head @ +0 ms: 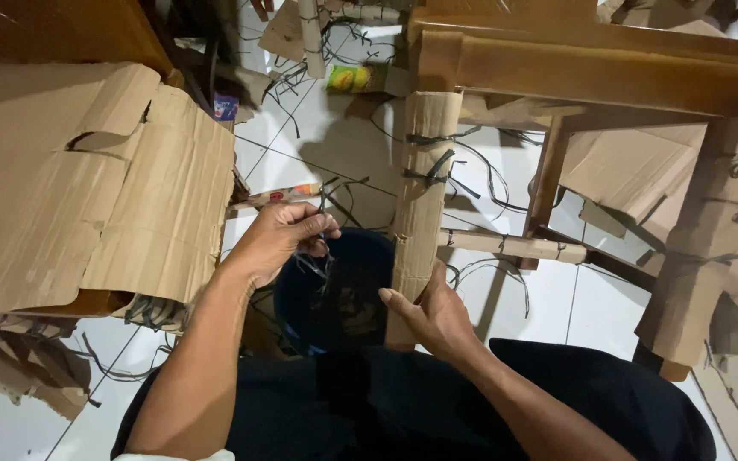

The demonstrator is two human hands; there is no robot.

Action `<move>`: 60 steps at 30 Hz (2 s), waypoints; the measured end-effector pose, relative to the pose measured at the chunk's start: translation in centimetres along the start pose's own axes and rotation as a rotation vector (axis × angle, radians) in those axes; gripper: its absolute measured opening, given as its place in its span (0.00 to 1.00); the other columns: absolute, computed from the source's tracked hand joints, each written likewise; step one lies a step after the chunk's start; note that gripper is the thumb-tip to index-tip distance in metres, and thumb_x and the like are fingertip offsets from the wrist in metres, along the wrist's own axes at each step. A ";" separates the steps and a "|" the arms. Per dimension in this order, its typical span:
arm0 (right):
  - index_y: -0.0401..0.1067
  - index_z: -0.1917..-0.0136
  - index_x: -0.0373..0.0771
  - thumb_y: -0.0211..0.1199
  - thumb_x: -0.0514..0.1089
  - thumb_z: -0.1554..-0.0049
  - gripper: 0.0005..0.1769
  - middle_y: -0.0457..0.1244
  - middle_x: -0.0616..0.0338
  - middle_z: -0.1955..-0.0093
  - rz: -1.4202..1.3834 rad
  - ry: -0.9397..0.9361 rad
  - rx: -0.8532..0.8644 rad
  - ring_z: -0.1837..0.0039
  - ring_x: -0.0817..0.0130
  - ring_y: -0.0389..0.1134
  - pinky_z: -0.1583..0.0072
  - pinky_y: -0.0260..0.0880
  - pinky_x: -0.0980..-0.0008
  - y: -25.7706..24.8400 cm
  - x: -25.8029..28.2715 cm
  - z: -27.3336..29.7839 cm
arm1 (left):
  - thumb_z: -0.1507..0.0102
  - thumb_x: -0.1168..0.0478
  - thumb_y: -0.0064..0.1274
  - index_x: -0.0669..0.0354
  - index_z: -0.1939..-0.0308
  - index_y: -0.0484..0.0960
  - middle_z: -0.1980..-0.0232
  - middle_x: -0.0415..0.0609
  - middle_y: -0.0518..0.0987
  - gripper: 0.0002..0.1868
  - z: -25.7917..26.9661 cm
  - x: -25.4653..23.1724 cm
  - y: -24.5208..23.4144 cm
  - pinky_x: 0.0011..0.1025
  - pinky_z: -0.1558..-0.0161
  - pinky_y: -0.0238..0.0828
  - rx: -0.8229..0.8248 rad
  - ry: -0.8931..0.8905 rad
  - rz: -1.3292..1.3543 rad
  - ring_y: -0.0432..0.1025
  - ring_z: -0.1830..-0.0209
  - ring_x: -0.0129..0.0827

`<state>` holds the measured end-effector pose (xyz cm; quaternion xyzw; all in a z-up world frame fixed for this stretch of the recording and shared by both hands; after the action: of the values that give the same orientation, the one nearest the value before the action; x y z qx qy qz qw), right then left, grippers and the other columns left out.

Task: Wrapping a wooden chair leg with protective cardboard and securing it with wire ties.

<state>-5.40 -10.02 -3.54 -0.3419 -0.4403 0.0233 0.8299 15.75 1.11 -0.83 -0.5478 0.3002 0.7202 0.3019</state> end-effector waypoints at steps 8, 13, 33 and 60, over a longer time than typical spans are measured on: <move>0.57 0.33 0.35 0.51 0.79 0.45 0.48 0.67 0.29 0.46 0.041 -0.041 0.001 0.39 0.30 0.70 0.38 0.67 0.32 -0.9 -1.1 -1.0 | 0.35 0.59 0.62 0.62 0.61 0.85 0.68 0.49 0.82 0.09 0.5 -1.0 0.7 0.16 0.77 0.60 -0.046 0.029 0.054 0.66 0.80 0.20; 0.59 0.33 0.34 0.48 0.80 0.45 0.50 0.67 0.30 0.45 0.045 -0.006 0.009 0.37 0.31 0.69 0.35 0.65 0.33 -1.7 0.0 -0.4 | 0.35 0.58 0.63 0.64 0.61 0.87 0.70 0.51 0.81 0.10 0.1 -0.2 1.3 0.18 0.78 0.54 -0.041 0.038 0.063 0.61 0.81 0.22; 0.59 0.23 0.37 0.59 0.44 0.38 0.32 0.66 0.47 0.41 -0.022 -0.777 -0.504 0.58 0.64 0.70 0.55 0.75 0.63 -5.2 4.9 2.5 | 0.36 0.63 0.61 0.63 0.64 0.88 0.73 0.48 0.82 0.06 2.4 -2.1 6.8 0.16 0.76 0.57 -0.060 0.152 0.018 0.61 0.81 0.17; 0.77 0.54 0.35 0.59 0.43 0.36 0.11 0.69 0.49 0.71 -0.299 -0.323 -0.353 0.65 0.64 0.67 0.56 0.72 0.62 -7.7 2.0 0.6 | 0.29 0.59 0.53 0.70 0.54 0.84 0.68 0.57 0.81 0.14 1.4 1.0 4.6 0.25 0.73 0.56 -0.164 0.108 0.191 0.58 0.78 0.23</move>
<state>-6.63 -14.93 2.59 -0.4043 -0.6094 -0.1221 0.6710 11.20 -0.65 -1.07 -0.5777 0.3068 0.7372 0.1694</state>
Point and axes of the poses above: each hand's wrist, its own z-axis away from the middle knuckle, its own y-axis out of the palm, x = y × z, the point moved 9 cm from there along -z, towards the middle knuckle
